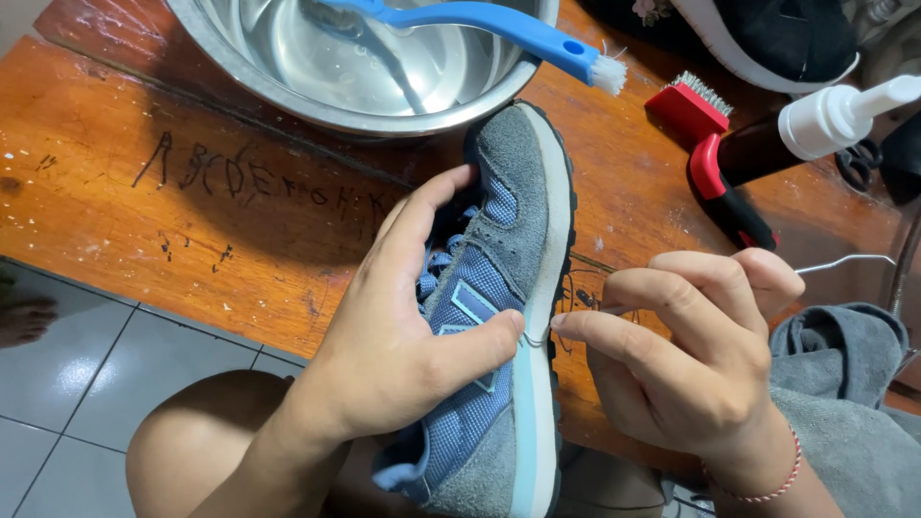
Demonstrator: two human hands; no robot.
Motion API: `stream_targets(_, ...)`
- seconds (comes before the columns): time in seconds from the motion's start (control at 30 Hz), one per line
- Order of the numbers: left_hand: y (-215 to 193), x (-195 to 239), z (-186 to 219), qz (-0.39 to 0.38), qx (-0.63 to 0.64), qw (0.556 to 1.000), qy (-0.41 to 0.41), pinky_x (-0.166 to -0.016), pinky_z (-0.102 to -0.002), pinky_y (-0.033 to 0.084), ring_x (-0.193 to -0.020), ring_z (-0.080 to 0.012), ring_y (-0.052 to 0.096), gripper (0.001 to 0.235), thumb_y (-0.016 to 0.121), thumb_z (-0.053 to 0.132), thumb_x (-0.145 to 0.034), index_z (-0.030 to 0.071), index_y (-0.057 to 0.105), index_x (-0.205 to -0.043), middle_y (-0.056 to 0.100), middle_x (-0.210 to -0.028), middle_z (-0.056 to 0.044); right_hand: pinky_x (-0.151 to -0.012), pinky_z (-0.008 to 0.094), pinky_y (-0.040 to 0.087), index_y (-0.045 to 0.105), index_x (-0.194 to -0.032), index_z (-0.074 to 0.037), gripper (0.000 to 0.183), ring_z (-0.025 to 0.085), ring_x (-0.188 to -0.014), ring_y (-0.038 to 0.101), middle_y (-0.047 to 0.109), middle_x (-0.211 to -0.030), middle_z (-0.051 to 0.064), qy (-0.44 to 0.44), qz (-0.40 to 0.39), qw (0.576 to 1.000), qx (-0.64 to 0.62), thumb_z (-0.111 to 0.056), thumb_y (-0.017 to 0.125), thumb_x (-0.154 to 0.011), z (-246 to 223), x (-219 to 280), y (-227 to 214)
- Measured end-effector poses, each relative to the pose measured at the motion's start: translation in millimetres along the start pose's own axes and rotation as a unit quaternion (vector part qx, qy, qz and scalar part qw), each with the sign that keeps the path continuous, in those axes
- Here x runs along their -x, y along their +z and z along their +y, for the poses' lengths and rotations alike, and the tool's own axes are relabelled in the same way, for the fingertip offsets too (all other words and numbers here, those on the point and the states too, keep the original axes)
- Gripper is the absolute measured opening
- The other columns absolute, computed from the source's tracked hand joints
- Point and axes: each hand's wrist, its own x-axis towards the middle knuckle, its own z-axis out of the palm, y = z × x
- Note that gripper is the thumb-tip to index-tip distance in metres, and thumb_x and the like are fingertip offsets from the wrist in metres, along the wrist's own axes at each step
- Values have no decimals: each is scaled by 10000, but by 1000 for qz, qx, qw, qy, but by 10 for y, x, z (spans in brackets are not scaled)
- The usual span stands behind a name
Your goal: The person is sewing a blue New Balance sneaker using a needle and white thread. They hold the shoe in their left hand and use the needle to stitch the side of the shoe near the sole. The person rotates the shoe to access different areas and pulls the thread through the fabric.
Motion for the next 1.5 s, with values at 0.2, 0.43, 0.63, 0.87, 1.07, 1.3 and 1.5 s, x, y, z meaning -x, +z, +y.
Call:
stream_targets(0.2, 0, 0, 6, 0, 4, 1000, 2, -1125, -376, 363, -1405, -221, 480, 918, 737, 333, -698, 98, 394, -1517, 485, -1532, -95, -900, 466, 228, 748, -892, -237, 266, 280, -823, 557, 651, -880, 23, 4, -7, 1000, -2, -59, 566, -968, -7, 4, -2)
stream_targets(0.43, 9, 3, -1, 6, -2, 1000, 10, -1116, -361, 370, -1392, -214, 491, 913, 739, 329, -695, 100, 401, -1512, 497, -1523, -92, -904, 472, 243, 757, -915, -265, 282, 280, -835, 575, 663, -915, 18, -4, -7, 1000, 11, -54, 578, -970, 7, 29, 16)
stream_targets(0.63, 6, 0, -1, 4, -4, 1000, 7, -1127, -375, 357, -1403, -221, 481, 920, 739, 335, -697, 104, 394, -1518, 489, -1534, -95, -899, 467, 242, 752, -904, -250, 276, 279, -818, 573, 656, -895, 18, -4, -4, 1000, 8, -60, 566, -974, -1, 9, -2)
stream_targets(0.87, -8, 4, 29, -3, 2, 1000, -8, -1122, -388, 361, -1412, -223, 472, 926, 735, 343, -696, 113, 390, -1524, 477, -1546, -89, -887, 467, 233, 745, -869, -229, 263, 266, -804, 550, 654, -869, 20, 0, 0, 1000, 5, -45, 584, -962, -18, -22, -1)
stream_targets(1.07, 11, 8, 5, 9, 1, 1000, 8, -1126, -371, 361, -1400, -221, 488, 912, 745, 331, -695, 104, 406, -1510, 495, -1527, -95, -886, 467, 235, 746, -892, -250, 255, 269, -818, 567, 657, -887, 15, 0, -11, 1000, 10, -84, 569, -971, -8, 2, -6)
stream_targets(1.3, 24, 11, 22, 14, -1, 1000, 7, -1129, -366, 358, -1401, -218, 489, 901, 734, 328, -696, 100, 410, -1505, 500, -1533, -92, -892, 467, 237, 746, -890, -253, 284, 273, -825, 583, 660, -891, 19, 0, 1, 1000, 16, -43, 573, -970, -24, 5, 9)
stream_targets(1.5, 34, 12, 14, 17, -5, 1000, 12, -1134, -370, 357, -1406, -222, 487, 899, 735, 324, -696, 99, 411, -1505, 495, -1537, -100, -930, 473, 238, 750, -910, -265, 280, 282, -835, 568, 660, -905, 21, 3, 5, 1000, 11, -65, 567, -982, -13, 41, 31)
